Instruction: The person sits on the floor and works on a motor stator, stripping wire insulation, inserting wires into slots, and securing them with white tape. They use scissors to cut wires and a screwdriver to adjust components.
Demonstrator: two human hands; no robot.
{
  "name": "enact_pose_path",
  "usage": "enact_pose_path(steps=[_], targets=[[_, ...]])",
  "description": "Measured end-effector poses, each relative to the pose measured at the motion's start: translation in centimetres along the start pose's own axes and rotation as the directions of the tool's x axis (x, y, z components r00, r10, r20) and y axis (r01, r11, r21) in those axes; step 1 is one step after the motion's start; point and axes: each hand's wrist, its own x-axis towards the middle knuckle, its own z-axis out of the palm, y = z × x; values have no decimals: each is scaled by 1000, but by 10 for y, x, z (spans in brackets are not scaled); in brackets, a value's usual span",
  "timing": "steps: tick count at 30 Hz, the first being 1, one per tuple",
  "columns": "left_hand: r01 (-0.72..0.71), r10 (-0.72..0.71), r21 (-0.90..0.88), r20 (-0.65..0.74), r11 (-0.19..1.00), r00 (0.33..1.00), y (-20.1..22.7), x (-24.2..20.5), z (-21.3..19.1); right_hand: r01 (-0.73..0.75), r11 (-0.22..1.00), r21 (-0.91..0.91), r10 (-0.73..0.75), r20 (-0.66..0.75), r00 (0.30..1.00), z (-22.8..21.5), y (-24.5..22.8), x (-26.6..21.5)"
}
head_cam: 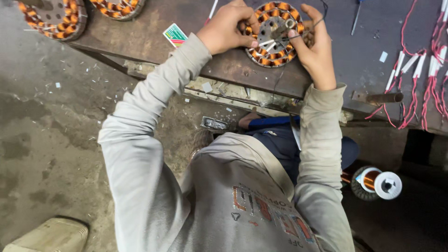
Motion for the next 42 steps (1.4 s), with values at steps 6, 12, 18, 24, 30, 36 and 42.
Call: enact_pose_path(steps=[6,12,18,24,30,36,42], targets=[[-71,66,89,61,993,996,7,6,-2,14,1000,14,-14,1,1000,1,-1,-1],[-49,47,162,15,986,999,7,5,2,59,996,61,-62,41,997,0,-5,1],[123,-139,159,93,980,986,1,15,3,70,991,110,-74,31,997,2,-11,0],[98,-113,186,74,978,991,9,15,0,52,995,-90,-54,-23,998,7,-22,2],[-31,51,178,-108,984,993,54,-28,15,68,997,-43,-69,-11,998,4,-18,2],[-29,70,164,-248,986,966,97,-39,33,23,1000,9,-23,4,1000,1,-6,-1],[-47,155,390,-250,920,956,106,-32,36,97,995,-17,-96,15,995,0,-10,-1]])
